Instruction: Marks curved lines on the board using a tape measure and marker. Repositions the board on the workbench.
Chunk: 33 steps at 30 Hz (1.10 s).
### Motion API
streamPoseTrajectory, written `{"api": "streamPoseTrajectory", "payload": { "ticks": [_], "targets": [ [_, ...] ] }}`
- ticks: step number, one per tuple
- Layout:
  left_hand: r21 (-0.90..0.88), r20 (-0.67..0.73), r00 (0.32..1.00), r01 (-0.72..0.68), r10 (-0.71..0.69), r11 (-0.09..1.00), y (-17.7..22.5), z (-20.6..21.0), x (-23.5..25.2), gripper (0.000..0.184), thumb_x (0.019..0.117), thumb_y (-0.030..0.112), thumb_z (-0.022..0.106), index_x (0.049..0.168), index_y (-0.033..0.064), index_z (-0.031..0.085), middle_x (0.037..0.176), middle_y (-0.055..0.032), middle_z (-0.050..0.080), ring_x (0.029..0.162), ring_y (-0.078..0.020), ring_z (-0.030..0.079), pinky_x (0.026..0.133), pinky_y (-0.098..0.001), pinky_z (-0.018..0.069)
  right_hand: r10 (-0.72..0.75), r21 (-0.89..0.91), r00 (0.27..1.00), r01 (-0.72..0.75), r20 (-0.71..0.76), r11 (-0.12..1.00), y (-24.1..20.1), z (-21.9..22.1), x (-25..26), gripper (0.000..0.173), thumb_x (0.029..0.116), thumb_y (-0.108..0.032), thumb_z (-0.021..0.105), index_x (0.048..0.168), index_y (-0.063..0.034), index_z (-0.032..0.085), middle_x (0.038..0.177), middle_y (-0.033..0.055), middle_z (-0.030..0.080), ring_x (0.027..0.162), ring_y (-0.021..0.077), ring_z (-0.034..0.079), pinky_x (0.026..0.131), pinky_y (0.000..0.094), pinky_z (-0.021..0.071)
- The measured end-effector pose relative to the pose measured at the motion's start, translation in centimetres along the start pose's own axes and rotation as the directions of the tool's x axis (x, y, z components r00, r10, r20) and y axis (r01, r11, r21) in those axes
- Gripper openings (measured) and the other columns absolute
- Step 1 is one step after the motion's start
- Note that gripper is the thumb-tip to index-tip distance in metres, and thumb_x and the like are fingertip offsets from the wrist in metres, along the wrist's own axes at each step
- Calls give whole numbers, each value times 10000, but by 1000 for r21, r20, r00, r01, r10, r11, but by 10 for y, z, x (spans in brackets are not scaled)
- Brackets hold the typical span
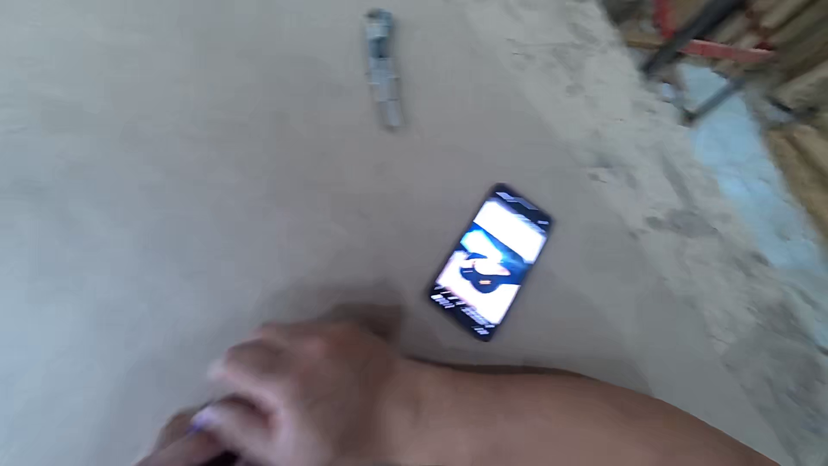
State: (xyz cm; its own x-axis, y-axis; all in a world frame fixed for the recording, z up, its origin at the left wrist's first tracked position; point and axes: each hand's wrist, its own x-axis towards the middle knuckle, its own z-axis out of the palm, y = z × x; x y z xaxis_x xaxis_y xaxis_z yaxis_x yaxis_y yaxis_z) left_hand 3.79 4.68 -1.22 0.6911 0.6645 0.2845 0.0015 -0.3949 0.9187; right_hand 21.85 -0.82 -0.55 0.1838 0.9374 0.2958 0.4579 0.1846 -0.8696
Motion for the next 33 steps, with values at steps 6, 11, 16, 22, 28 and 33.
{"api": "streamPoseTrajectory", "payload": {
  "ticks": [6, 11, 16, 22, 28, 33],
  "targets": [
    [203, -49, 999, 21, -11, 979, -22, -48, -18, 206, 916, 185, 772, 1115, 207, 721, 1021, 35, 696, 878, -89, 678, 739, -236, 604, 1, -293, 953, 93, 304, 952, 3, -2, -1, 304, 995, -457, 637, 1049, -173, 731, 936, -43, 681, 903, 94, 660, 761, 282, 577],
    [272, -125, 990, 95, -63, 958, -23, -81, -18, 196, 911, 174, 755, 1104, 189, 722, 1029, 61, 694, 847, -69, 677, 705, -235, 616, 33, -475, 892, 209, 452, 855, -5, 8, 27, 167, 993, -357, 621, 932, -256, 740, 826, -107, 638, 839, 72, 623, 674, 255, 528],
    [399, -160, 987, 77, -13, 914, -60, -140, 8, 250, 929, 158, 738, 1174, 153, 691, 1060, 56, 719, 859, -49, 681, 742, -252, 611, 120, -509, 836, 206, 536, 836, -11, 45, 109, 117, 996, -275, 657, 1017, -225, 761, 968, -42, 719, 931, 134, 687, 782, 383, 582],
    [463, -274, 959, 195, -70, 865, -94, -187, 75, 240, 918, 122, 723, 1155, 153, 692, 982, 20, 710, 848, -71, 673, 753, -283, 582, 262, -622, 824, 134, 502, 772, -12, 81, 206, 134, 1002, -211, 637, 1088, -239, 735, 981, -11, 726, 923, 179, 693, 779, 481, 567],
    [499, -344, 928, 311, -145, 809, -95, -193, 99, 225, 928, 132, 707, 1142, 201, 695, 960, 46, 704, 834, -41, 664, 732, -255, 565, 238, -631, 845, 143, 478, 762, 0, 95, 250, 101, 983, -195, 671, 1043, -223, 748, 978, -24, 727, 914, 151, 688, 790, 439, 565],
    [514, -364, 921, 326, -143, 793, -98, -192, 109, 250, 913, 116, 705, 1148, 198, 691, 961, 54, 706, 826, -28, 663, 713, -234, 559, 228, -664, 866, 149, 446, 732, 1, 99, 261, 79, 969, -258, 686, 999, -240, 756, 931, -36, 723, 893, 136, 683, 765, 428, 552]
  ]
}}
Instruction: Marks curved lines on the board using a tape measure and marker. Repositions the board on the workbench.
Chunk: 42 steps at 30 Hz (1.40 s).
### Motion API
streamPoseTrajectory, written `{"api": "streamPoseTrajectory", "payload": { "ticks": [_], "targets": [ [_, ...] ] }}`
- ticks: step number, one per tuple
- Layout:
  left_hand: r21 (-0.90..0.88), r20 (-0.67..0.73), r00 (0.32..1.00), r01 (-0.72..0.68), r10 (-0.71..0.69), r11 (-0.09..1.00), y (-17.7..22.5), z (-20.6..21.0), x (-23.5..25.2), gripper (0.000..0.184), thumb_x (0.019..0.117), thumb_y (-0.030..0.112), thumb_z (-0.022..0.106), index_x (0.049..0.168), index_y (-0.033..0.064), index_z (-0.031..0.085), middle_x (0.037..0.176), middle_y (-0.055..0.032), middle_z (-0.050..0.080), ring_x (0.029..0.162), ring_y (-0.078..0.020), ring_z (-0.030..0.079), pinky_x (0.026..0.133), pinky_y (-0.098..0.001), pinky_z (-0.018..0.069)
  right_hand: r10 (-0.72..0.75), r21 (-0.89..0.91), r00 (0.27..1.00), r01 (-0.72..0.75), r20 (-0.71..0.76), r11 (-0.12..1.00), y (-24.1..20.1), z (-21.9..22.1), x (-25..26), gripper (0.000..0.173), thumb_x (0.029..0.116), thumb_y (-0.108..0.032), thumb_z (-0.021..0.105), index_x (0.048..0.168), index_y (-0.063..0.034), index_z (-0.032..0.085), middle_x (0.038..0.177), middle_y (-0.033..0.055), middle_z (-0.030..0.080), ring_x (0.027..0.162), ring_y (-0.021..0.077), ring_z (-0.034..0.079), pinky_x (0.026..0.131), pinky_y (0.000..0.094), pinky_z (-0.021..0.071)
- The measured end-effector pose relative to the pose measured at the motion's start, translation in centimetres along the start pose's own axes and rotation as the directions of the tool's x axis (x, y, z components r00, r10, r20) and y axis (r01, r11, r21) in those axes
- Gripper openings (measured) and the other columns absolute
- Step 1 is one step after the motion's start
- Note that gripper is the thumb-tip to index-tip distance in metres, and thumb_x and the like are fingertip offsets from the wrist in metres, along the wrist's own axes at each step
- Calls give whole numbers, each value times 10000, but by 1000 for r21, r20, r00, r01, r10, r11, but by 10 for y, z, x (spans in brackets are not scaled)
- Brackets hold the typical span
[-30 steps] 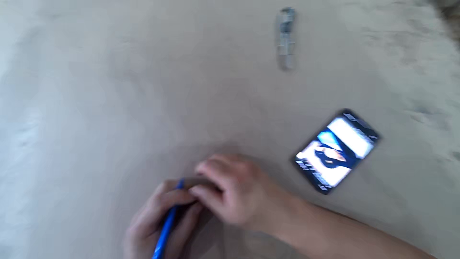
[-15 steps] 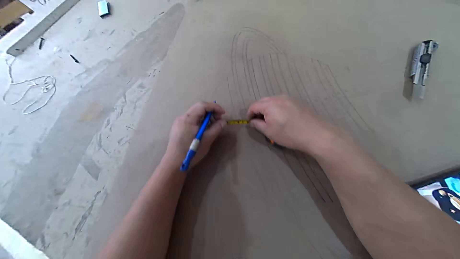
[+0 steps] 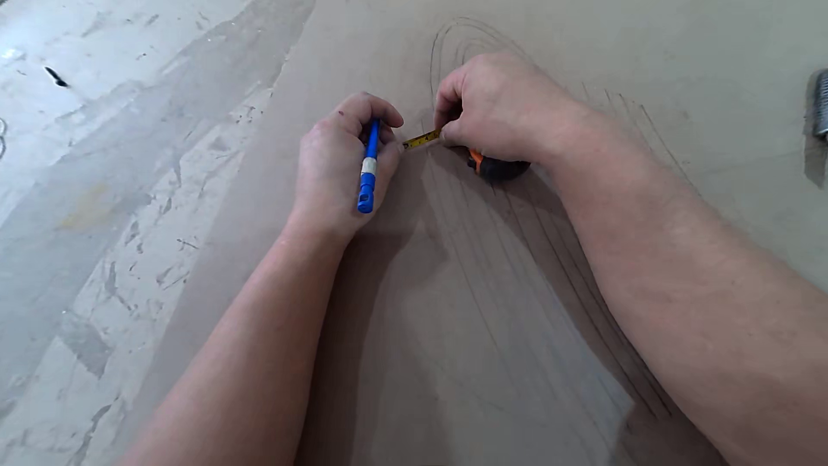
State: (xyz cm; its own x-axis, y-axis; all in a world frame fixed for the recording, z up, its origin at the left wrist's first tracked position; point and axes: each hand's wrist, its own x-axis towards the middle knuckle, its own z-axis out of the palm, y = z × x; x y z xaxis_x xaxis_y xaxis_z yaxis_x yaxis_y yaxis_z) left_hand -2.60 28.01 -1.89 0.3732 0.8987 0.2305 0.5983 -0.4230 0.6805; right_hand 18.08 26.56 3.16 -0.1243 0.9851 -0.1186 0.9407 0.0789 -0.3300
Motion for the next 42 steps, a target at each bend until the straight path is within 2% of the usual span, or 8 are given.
{"api": "streamPoseTrajectory", "payload": {
  "ticks": [14, 17, 19, 22, 25, 29, 34, 42],
  "targets": [
    [3, 5, 1000, 10, -10, 1000, 2, 3, 9, 283, 901, 103, 695, 1162, 210, 686, 970, 75, 720, 831, -9, 668, 716, -215, 555, 29, -15, 1000, -30, -11, 999, 0, 2, 1, 99, 978, -277, 672, 1015, -270, 763, 952, -58, 725, 922, 122, 681, 778, 424, 552],
    [-234, 1, 1000, -13, 14, 972, -10, -1, 9, 272, 965, 108, 657, 1235, 131, 672, 997, 15, 746, 831, -81, 716, 710, -261, 613, 54, -19, 999, -54, -8, 998, -2, 2, 1, 110, 984, -289, 660, 1005, -262, 765, 941, -46, 726, 916, 135, 683, 767, 441, 551],
    [-397, -28, 998, 40, -55, 917, -12, -4, 7, 253, 1036, 172, 614, 1264, 85, 680, 950, -23, 753, 777, -137, 731, 670, -290, 630, 56, -19, 998, -56, -13, 998, -2, 3, 1, 116, 984, -288, 657, 995, -258, 768, 939, -44, 722, 914, 136, 679, 764, 442, 543],
    [-401, -59, 976, 170, -211, 900, -6, -11, 4, 265, 1034, 336, 643, 1078, 100, 758, 800, 10, 743, 602, -103, 673, 495, -242, 550, 55, -17, 998, -55, -30, 998, -2, 4, 0, 115, 979, -291, 659, 974, -265, 771, 919, -48, 716, 894, 132, 673, 747, 437, 533],
    [-397, -30, 959, 246, -281, 884, 1, -10, 5, 138, 970, 208, 734, 976, 74, 765, 738, -15, 736, 555, -106, 668, 488, -244, 569, 58, -21, 998, -59, -35, 998, -2, 3, 0, 112, 978, -286, 662, 973, -262, 771, 920, -45, 718, 898, 138, 676, 750, 444, 538],
    [-339, -9, 956, 272, -292, 901, 9, -4, 11, 38, 900, 99, 754, 931, 84, 738, 711, -14, 719, 528, -106, 659, 457, -249, 560, 59, -22, 998, -59, -23, 998, -2, 2, 0, 119, 987, -288, 649, 993, -264, 765, 931, -45, 718, 906, 136, 677, 755, 442, 537],
    [-228, 20, 938, 340, -345, 912, 15, -3, 18, 66, 887, 152, 768, 914, 113, 722, 688, 2, 699, 512, -97, 650, 437, -256, 552, 62, -25, 998, -62, -15, 998, -3, 3, 0, 128, 994, -302, 641, 1012, -261, 761, 939, -38, 719, 908, 142, 678, 761, 447, 539],
    [-270, -13, 939, 326, -342, 906, 16, 1, 17, 76, 872, 122, 779, 878, 100, 706, 676, 0, 698, 493, -98, 643, 428, -251, 550, 71, -31, 997, -71, -8, 997, -4, 2, -1, 128, 996, -303, 636, 1016, -266, 757, 940, -50, 715, 908, 126, 676, 766, 427, 540]
  ]
}}
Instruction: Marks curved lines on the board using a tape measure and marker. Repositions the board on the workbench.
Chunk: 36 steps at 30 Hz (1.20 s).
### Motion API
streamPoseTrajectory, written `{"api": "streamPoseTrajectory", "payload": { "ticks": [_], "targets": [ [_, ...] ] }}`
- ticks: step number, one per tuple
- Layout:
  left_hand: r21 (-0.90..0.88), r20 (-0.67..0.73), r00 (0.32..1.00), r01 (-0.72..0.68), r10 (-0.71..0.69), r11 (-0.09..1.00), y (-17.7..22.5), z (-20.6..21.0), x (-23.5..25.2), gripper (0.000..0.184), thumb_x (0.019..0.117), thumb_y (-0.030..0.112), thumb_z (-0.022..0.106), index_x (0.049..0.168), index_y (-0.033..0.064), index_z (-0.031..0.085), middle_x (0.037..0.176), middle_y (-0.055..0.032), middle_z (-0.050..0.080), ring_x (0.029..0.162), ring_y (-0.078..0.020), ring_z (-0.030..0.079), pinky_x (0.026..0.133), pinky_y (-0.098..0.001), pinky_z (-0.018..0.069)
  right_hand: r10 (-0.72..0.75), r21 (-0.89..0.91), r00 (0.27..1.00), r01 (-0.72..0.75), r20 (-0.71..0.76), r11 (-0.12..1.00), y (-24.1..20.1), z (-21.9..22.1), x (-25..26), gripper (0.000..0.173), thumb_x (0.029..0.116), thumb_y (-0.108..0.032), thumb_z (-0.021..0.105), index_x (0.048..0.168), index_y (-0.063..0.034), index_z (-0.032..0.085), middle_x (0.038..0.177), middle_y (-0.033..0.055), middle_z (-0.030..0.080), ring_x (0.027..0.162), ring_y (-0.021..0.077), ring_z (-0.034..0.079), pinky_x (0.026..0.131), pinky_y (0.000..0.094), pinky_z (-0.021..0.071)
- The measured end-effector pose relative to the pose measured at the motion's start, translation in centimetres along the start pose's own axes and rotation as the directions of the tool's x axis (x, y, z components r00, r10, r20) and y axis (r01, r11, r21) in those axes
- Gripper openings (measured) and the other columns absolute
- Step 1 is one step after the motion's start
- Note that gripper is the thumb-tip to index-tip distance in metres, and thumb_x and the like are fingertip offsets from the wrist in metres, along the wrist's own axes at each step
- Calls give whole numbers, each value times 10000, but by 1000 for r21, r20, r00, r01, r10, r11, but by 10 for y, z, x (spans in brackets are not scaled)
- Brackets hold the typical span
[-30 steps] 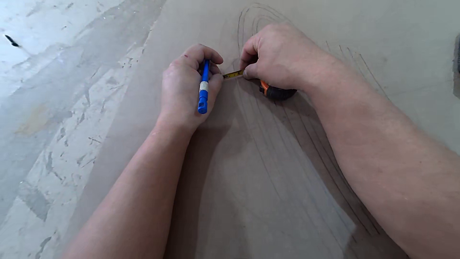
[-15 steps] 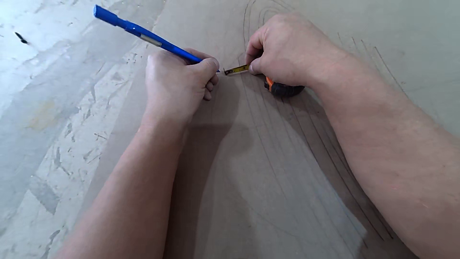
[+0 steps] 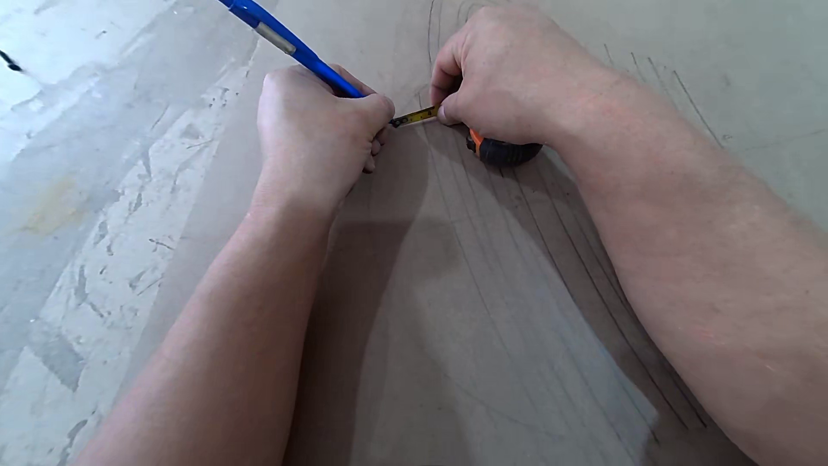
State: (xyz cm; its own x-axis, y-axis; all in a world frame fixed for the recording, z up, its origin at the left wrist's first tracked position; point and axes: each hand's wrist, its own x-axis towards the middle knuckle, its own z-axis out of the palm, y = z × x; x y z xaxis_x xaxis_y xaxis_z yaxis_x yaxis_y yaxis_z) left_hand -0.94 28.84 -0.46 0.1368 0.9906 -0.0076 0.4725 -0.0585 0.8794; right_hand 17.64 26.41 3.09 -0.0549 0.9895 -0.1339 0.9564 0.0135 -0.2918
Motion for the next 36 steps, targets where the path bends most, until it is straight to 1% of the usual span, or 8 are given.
{"api": "streamPoseTrajectory", "payload": {
  "ticks": [4, 6, 9, 18, 23, 29, 31, 36],
  "targets": [
    [30, 12, 1000, 9, -10, 1000, 1, 0, 2, 113, 857, 131, 811, 890, 106, 705, 680, -6, 696, 493, -102, 641, 424, -254, 547, 1, 0, 1000, -1, -2, 1000, 0, 0, 1, 124, 992, -299, 641, 1011, -261, 757, 926, -49, 714, 896, 125, 678, 762, 420, 544],
    [37, 14, 1000, 15, -15, 999, 1, 0, 2, 118, 860, 135, 813, 891, 107, 702, 679, -5, 694, 493, -98, 639, 423, -251, 545, -2, 4, 1000, 2, 0, 1000, 0, 0, 2, 124, 991, -296, 642, 1010, -253, 756, 930, -38, 712, 905, 140, 676, 765, 436, 541],
    [40, 22, 1000, 15, -16, 999, 1, -1, 2, 109, 870, 133, 809, 899, 102, 709, 683, -3, 696, 495, -93, 640, 430, -242, 547, -10, -1, 1000, 10, 2, 1000, 0, 0, 2, 134, 999, -293, 626, 1013, -248, 751, 936, -31, 705, 915, 145, 672, 766, 441, 535],
    [12, 41, 999, 25, -25, 1000, 3, -2, 2, 89, 879, 113, 800, 894, 87, 716, 672, -13, 693, 493, -100, 640, 426, -239, 546, 18, 16, 1000, -19, 7, 1000, -1, 0, 2, 120, 979, -304, 654, 1015, -252, 755, 924, -38, 715, 891, 133, 685, 749, 429, 554],
    [25, 63, 998, 12, -14, 1000, 2, -2, 3, 69, 896, 119, 783, 904, 88, 722, 675, -6, 687, 495, -88, 633, 428, -231, 542, 3, 16, 1000, -3, 21, 1000, -1, 1, 2, 113, 981, -286, 651, 1018, -239, 747, 933, -27, 708, 904, 148, 679, 769, 446, 548],
    [17, 67, 998, 17, -18, 1000, 2, -3, 2, 61, 895, 116, 783, 903, 92, 727, 671, -2, 686, 497, -86, 631, 428, -224, 536, 11, 31, 1000, -12, 17, 999, -1, 1, 0, 112, 988, -290, 646, 1015, -249, 747, 936, -39, 710, 898, 127, 680, 760, 428, 551],
    [13, 66, 998, 16, -16, 1000, 1, -3, 2, 62, 890, 112, 784, 899, 93, 725, 671, -3, 685, 496, -85, 628, 425, -222, 531, 21, 41, 1000, -22, 22, 999, -2, 0, 0, 116, 987, -290, 647, 1033, -250, 746, 956, -37, 714, 913, 128, 681, 774, 426, 550],
    [27, 67, 998, 9, -11, 1000, 1, -3, 1, 62, 883, 119, 785, 893, 99, 727, 675, -5, 689, 495, -85, 632, 421, -221, 531, 26, 43, 999, -27, 36, 999, -3, 0, -2, 122, 997, -289, 640, 1049, -242, 739, 950, -28, 709, 899, 128, 678, 762, 420, 548]
  ]
}}
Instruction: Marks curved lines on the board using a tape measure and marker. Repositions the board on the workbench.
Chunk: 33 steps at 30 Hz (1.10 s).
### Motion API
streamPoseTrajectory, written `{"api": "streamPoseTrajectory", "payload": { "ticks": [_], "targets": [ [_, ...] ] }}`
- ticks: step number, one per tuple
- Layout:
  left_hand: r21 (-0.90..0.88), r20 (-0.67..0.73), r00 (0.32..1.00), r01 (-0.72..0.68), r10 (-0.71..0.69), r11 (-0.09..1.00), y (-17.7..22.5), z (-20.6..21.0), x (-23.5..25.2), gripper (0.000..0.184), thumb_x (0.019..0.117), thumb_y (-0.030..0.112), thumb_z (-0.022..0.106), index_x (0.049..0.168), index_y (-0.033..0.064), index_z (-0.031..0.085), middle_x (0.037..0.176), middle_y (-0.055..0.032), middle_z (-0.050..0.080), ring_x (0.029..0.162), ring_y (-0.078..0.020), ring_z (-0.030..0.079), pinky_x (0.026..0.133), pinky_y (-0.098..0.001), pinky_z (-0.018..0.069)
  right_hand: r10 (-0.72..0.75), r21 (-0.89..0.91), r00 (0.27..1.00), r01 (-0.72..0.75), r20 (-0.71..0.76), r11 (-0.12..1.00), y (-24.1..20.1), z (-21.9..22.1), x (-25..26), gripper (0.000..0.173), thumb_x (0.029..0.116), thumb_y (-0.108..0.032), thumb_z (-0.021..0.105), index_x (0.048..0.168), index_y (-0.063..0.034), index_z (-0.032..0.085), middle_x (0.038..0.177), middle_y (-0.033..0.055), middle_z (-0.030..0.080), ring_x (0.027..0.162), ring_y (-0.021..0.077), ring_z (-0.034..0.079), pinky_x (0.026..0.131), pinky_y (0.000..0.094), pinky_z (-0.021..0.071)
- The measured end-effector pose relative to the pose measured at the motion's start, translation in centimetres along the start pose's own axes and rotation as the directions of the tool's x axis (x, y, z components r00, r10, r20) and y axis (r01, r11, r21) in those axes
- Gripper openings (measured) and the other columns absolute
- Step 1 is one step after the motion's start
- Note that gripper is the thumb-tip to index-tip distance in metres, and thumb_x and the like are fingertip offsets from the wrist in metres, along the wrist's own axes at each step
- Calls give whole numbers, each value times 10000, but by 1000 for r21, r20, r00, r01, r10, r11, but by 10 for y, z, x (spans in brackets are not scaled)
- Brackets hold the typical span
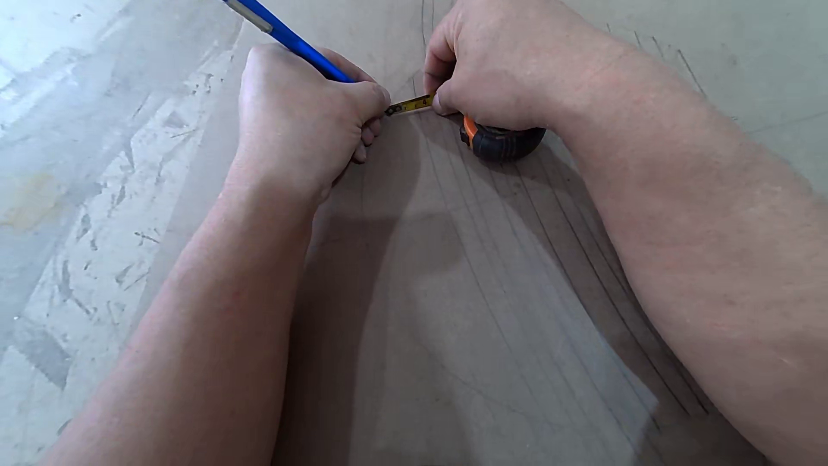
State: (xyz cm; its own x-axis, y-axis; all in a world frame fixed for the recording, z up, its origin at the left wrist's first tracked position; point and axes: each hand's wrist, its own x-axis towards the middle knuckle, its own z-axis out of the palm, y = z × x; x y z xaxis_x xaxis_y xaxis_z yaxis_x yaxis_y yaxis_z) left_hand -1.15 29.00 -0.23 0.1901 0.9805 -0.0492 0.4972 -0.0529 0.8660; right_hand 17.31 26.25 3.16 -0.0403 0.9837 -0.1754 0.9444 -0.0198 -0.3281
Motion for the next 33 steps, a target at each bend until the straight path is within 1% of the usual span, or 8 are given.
{"api": "streamPoseTrajectory", "payload": {
  "ticks": [2, 8, 11, 17, 23, 27, 30, 33],
  "targets": [
    [-2, 1, 1000, 1, -1, 1000, 0, 0, -1, 62, 883, 118, 784, 894, 99, 726, 678, -3, 689, 497, -85, 632, 424, -218, 530, -5, 8, 1000, 5, 5, 1000, 0, 0, 0, 125, 998, -281, 640, 1057, -233, 739, 952, -20, 707, 898, 134, 678, 765, 424, 548],
    [-6, 4, 1000, -3, 3, 1000, 0, 0, -4, 62, 886, 115, 783, 895, 96, 724, 666, -3, 681, 484, -89, 621, 413, -224, 524, -15, 14, 1000, 15, -4, 1000, 1, 2, -3, 122, 993, -282, 642, 1040, -239, 746, 934, -37, 714, 876, 116, 683, 750, 408, 555],
    [-10, 10, 1000, -4, 4, 1000, -1, 0, -6, 58, 888, 115, 780, 897, 96, 726, 667, -5, 680, 485, -90, 618, 411, -226, 519, -29, 18, 1000, 29, -5, 999, 2, 2, -4, 112, 995, -267, 638, 1018, -234, 742, 910, -36, 706, 848, 111, 678, 726, 397, 555],
    [6, 11, 1000, -6, 6, 1000, -1, 0, -11, 62, 885, 118, 781, 903, 103, 723, 678, 5, 684, 491, -85, 621, 420, -222, 524, -19, 14, 1000, 19, 9, 1000, 0, 3, -9, 116, 991, -278, 643, 1039, -242, 743, 950, -31, 712, 885, 122, 683, 758, 415, 559],
    [16, 9, 1000, 4, -4, 1000, -1, 0, -19, 55, 888, 129, 785, 894, 112, 733, 672, 3, 684, 489, -85, 623, 420, -221, 525, -24, 20, 1000, 23, 14, 1000, 0, 4, -15, 104, 996, -275, 638, 1007, -249, 738, 919, -48, 705, 859, 104, 677, 732, 396, 554],
    [28, 4, 1000, 5, -5, 1000, -1, 0, -25, 59, 890, 138, 787, 890, 119, 731, 667, 10, 678, 486, -77, 616, 416, -217, 518, -33, 15, 999, 33, 23, 999, -1, 5, -21, 117, 1008, -280, 622, 1025, -247, 733, 941, -46, 702, 880, 101, 673, 745, 390, 552],
    [34, 3, 1000, 17, -17, 999, -1, 0, -30, 61, 890, 149, 790, 903, 125, 735, 679, 4, 687, 498, -86, 629, 420, -228, 528, -29, 22, 999, 29, 24, 999, -2, 5, -26, 100, 999, -277, 637, 1007, -251, 733, 916, -52, 702, 850, 97, 675, 722, 379, 557],
    [31, -1, 1000, 31, -31, 999, -1, 0, -36, 58, 886, 145, 789, 902, 126, 737, 671, 6, 684, 494, -90, 626, 421, -228, 526, -38, 21, 999, 38, 26, 999, -2, 7, -32, 103, 1003, -278, 632, 1018, -251, 731, 930, -52, 701, 866, 93, 674, 738, 377, 557]
  ]
}}
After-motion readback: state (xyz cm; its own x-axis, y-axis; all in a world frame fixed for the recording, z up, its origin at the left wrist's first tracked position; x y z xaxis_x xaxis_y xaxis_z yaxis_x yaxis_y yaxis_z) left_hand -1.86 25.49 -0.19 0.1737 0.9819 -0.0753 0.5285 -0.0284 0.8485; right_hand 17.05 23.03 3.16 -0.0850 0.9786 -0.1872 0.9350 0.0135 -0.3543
